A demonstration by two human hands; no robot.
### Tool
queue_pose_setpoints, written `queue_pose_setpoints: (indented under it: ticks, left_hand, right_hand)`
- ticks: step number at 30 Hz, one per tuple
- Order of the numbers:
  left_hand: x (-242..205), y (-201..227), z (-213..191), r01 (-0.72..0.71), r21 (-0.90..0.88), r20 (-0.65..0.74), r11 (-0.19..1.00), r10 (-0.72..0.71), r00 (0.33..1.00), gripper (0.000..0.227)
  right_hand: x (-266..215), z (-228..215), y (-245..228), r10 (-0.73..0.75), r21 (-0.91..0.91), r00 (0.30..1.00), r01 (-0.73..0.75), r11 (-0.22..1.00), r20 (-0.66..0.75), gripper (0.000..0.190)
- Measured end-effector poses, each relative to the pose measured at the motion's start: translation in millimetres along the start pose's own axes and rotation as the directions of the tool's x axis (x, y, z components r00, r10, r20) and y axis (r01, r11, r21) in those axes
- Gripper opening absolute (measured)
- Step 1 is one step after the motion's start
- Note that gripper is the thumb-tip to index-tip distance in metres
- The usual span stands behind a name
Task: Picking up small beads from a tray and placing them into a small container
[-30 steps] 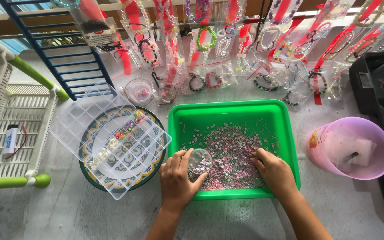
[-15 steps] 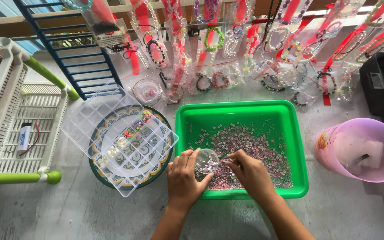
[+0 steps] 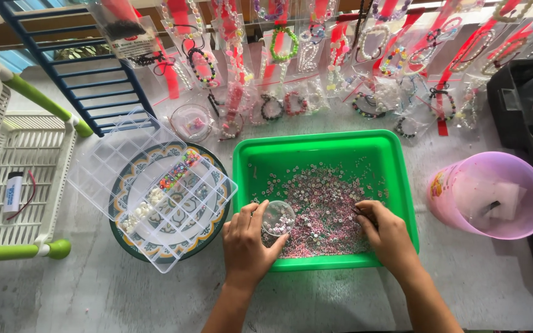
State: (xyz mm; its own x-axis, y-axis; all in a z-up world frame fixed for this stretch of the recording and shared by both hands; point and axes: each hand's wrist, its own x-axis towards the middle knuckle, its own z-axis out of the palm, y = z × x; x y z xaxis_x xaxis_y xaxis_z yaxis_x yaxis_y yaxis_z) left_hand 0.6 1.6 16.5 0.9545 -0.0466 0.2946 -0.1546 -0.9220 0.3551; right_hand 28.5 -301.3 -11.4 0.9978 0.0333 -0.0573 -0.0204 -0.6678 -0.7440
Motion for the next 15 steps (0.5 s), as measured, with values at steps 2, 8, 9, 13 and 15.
queue_pose_setpoints:
  ticks: [2,8,9,13,15]
  left_hand:
    - [-1,0,1,0.002,0.003,0.011,1.000,-0.002,1.000,0.078]
    - [-1,-1,3,-0.001,0.000,0.003,1.000,0.001,1.000,0.079]
    - [-1,-1,3,0.001,0.000,-0.002,1.000,-0.001,1.000,0.079]
    - [0,0,2,0.005,0.001,0.002,1.000,-0.005,1.000,0.080]
    - [-1,0,2,0.001,-0.005,-0.008,1.000,-0.001,1.000,0.079]
  right_hand:
    - [0,-9,5,0.023,-0.021,0.999,-0.024,1.000,-0.040,0.025]
    - [-7,-19,18,0.159,-0.080,0.980,-0.150,0.985,0.120,0.028]
    - [-8,-16,19,0.169,-0.068,0.971,-0.160,0.985,0.171,0.025]
    - [-9,-10,-5,0.136,0.132,0.975,-0.161,0.978,0.176,0.022]
    - [-10,-8,-4,0.035,0.420,0.999,-0.040,0.907,0.020,0.022]
